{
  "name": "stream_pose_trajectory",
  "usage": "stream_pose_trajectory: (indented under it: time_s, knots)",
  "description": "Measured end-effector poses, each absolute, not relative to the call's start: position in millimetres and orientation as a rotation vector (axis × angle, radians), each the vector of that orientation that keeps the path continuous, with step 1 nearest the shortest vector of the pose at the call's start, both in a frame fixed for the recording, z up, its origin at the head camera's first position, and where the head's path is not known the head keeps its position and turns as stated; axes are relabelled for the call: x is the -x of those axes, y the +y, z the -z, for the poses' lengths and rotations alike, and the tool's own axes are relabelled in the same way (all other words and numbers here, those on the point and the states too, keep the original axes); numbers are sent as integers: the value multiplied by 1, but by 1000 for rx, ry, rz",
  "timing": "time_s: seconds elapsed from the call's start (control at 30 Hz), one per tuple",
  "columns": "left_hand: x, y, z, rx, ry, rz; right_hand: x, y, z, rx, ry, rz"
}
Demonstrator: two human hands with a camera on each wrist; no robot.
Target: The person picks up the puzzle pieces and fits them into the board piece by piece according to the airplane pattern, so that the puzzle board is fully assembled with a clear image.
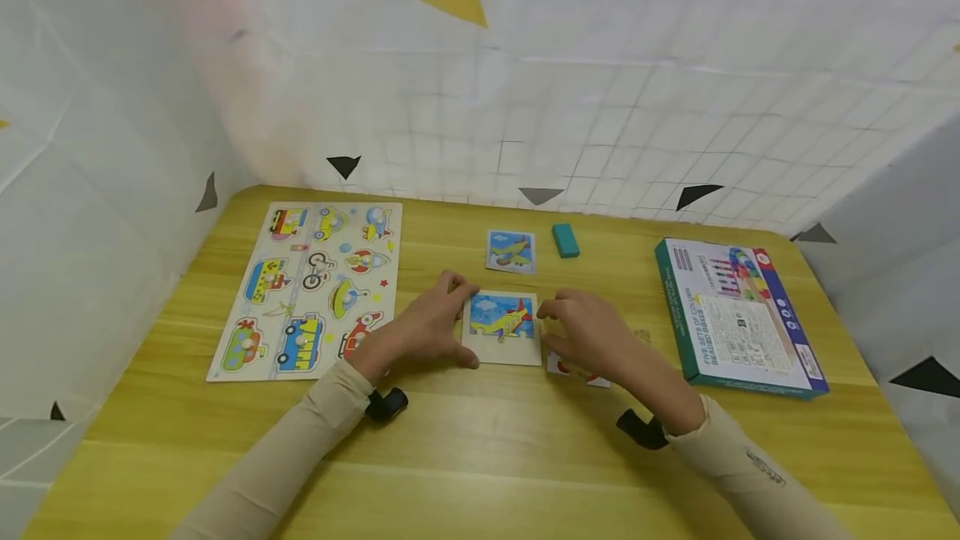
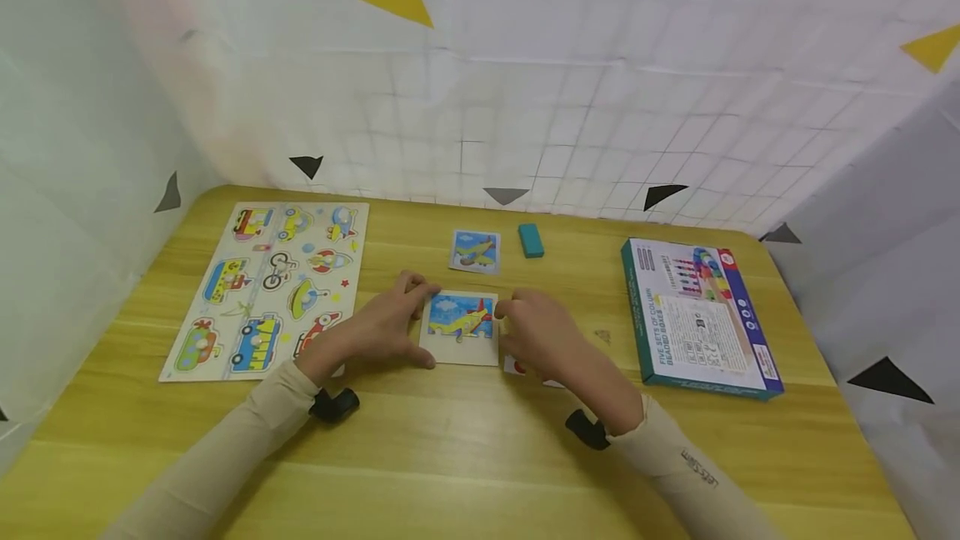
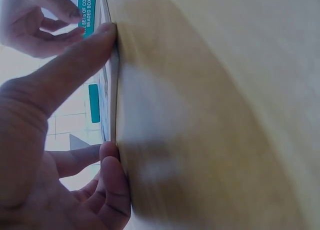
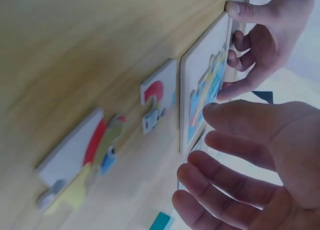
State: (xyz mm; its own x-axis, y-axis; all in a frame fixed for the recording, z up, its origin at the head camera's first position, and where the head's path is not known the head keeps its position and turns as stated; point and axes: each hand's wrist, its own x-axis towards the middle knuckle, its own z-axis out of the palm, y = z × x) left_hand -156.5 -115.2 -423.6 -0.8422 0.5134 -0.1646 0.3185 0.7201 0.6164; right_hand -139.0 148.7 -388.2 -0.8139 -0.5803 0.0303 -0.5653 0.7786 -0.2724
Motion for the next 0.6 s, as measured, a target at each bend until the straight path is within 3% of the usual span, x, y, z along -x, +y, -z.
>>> stream_pose_trajectory:
  time_s: [0.6]
  knots:
    - [158,-115,423,-642,2604,-831,120,160,394,920,2769,405]
